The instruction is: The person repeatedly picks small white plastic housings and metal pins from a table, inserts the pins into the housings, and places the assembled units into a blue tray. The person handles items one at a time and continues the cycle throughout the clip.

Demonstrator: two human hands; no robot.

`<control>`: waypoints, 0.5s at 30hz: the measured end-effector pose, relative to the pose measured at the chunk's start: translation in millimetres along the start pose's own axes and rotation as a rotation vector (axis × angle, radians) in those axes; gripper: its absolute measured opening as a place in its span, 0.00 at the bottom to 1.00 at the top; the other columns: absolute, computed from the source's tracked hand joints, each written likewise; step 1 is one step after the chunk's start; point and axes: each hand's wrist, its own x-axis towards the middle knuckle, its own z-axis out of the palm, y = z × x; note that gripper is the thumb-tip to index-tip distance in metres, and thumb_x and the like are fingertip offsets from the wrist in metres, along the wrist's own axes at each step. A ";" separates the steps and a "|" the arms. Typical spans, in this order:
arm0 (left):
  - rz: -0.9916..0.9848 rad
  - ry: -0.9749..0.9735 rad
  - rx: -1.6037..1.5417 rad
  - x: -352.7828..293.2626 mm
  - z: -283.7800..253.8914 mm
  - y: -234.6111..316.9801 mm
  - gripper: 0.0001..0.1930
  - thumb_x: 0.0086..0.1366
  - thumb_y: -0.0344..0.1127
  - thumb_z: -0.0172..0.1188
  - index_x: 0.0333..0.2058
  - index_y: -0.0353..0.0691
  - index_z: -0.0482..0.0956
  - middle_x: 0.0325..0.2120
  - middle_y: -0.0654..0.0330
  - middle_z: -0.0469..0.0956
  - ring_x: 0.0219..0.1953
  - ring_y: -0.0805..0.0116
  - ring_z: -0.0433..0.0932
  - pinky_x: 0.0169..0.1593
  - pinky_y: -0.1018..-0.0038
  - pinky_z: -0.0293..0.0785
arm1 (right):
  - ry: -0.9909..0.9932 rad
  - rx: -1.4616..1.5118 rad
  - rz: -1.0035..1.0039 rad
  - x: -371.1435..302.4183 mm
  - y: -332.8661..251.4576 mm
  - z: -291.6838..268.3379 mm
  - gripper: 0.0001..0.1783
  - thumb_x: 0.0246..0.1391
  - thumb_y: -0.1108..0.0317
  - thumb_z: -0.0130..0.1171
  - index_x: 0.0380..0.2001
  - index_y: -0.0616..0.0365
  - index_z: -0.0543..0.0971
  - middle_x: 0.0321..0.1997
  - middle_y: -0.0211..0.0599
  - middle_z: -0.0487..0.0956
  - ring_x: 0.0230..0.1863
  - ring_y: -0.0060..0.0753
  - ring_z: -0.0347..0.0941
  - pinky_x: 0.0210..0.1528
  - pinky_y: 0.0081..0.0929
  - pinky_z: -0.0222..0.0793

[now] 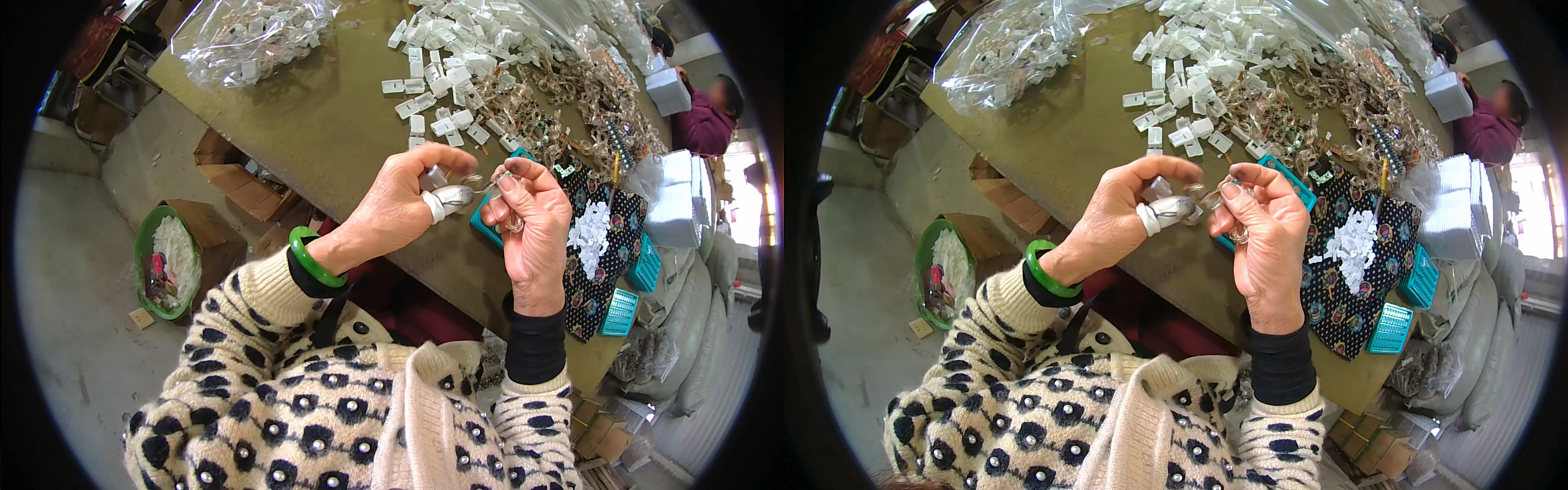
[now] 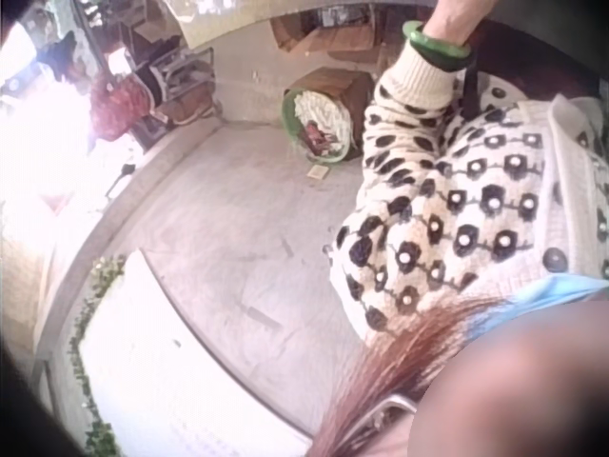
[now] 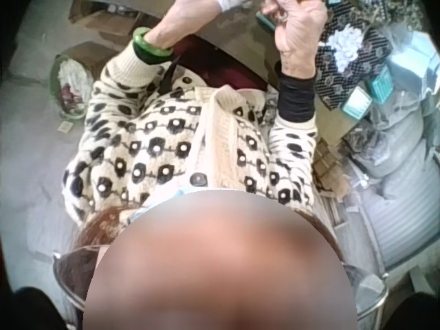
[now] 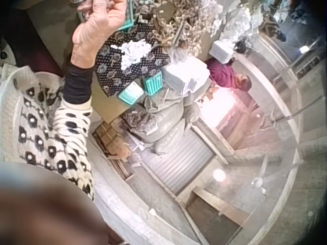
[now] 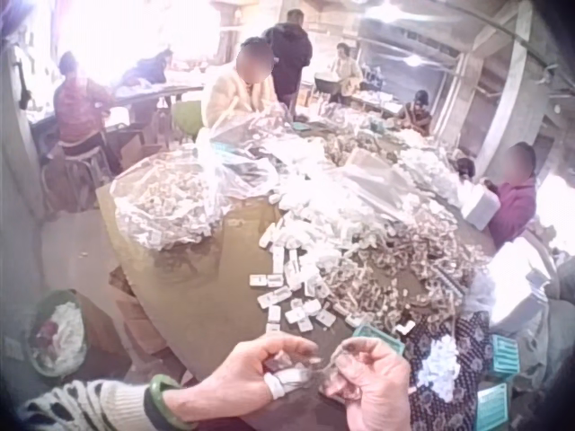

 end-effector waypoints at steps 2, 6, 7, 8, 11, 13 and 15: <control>0.131 0.121 0.201 -2.2 -0.7 0.4 0.12 0.61 0.24 0.64 0.44 0.34 0.79 0.33 0.68 0.76 0.36 0.82 0.73 0.42 0.84 0.71 | 0.035 -0.043 -0.048 -0.9 1.3 0.8 0.10 0.56 0.80 0.59 0.42 0.66 0.75 0.29 0.32 0.75 0.21 0.21 0.70 0.25 0.23 0.69; 0.132 0.100 0.072 -6.1 -5.4 4.8 0.14 0.59 0.24 0.67 0.44 0.35 0.80 0.32 0.68 0.76 0.34 0.84 0.72 0.39 0.84 0.71 | 0.025 -0.150 -0.119 -4.6 4.6 6.9 0.10 0.56 0.79 0.60 0.42 0.67 0.74 0.30 0.33 0.75 0.21 0.21 0.70 0.25 0.21 0.68; 0.160 0.082 0.137 -5.4 -3.6 5.4 0.14 0.59 0.26 0.68 0.43 0.35 0.80 0.32 0.67 0.78 0.33 0.84 0.73 0.38 0.83 0.72 | 0.034 -0.167 -0.125 -5.6 6.1 9.1 0.10 0.56 0.79 0.60 0.42 0.67 0.74 0.30 0.34 0.75 0.21 0.21 0.70 0.25 0.21 0.68; 0.187 0.037 0.228 -5.8 -5.6 6.7 0.12 0.59 0.29 0.68 0.42 0.34 0.81 0.32 0.67 0.79 0.33 0.83 0.74 0.39 0.83 0.72 | 0.029 -0.175 -0.145 -6.1 7.5 11.2 0.10 0.56 0.79 0.60 0.42 0.67 0.74 0.30 0.34 0.75 0.21 0.21 0.70 0.25 0.20 0.67; 0.020 -0.015 0.125 -4.4 -5.1 7.2 0.12 0.60 0.30 0.67 0.41 0.33 0.82 0.31 0.65 0.81 0.33 0.82 0.75 0.38 0.83 0.73 | 0.006 -0.224 -0.151 -6.1 8.8 14.1 0.10 0.56 0.79 0.61 0.41 0.67 0.74 0.32 0.35 0.76 0.22 0.21 0.71 0.26 0.19 0.68; -0.081 -0.042 -0.061 -3.1 -5.4 5.6 0.11 0.61 0.29 0.66 0.42 0.32 0.82 0.32 0.63 0.82 0.33 0.81 0.76 0.38 0.82 0.73 | 0.002 -0.171 -0.121 -4.9 8.4 13.0 0.10 0.55 0.80 0.61 0.41 0.67 0.75 0.34 0.36 0.77 0.23 0.21 0.72 0.27 0.19 0.69; -0.102 -0.009 -0.128 -3.2 -5.7 3.2 0.11 0.61 0.29 0.65 0.42 0.32 0.82 0.32 0.62 0.83 0.31 0.81 0.76 0.35 0.83 0.72 | -0.018 -0.138 -0.104 -4.5 8.5 11.1 0.11 0.55 0.80 0.61 0.41 0.66 0.75 0.35 0.37 0.78 0.26 0.22 0.73 0.30 0.19 0.70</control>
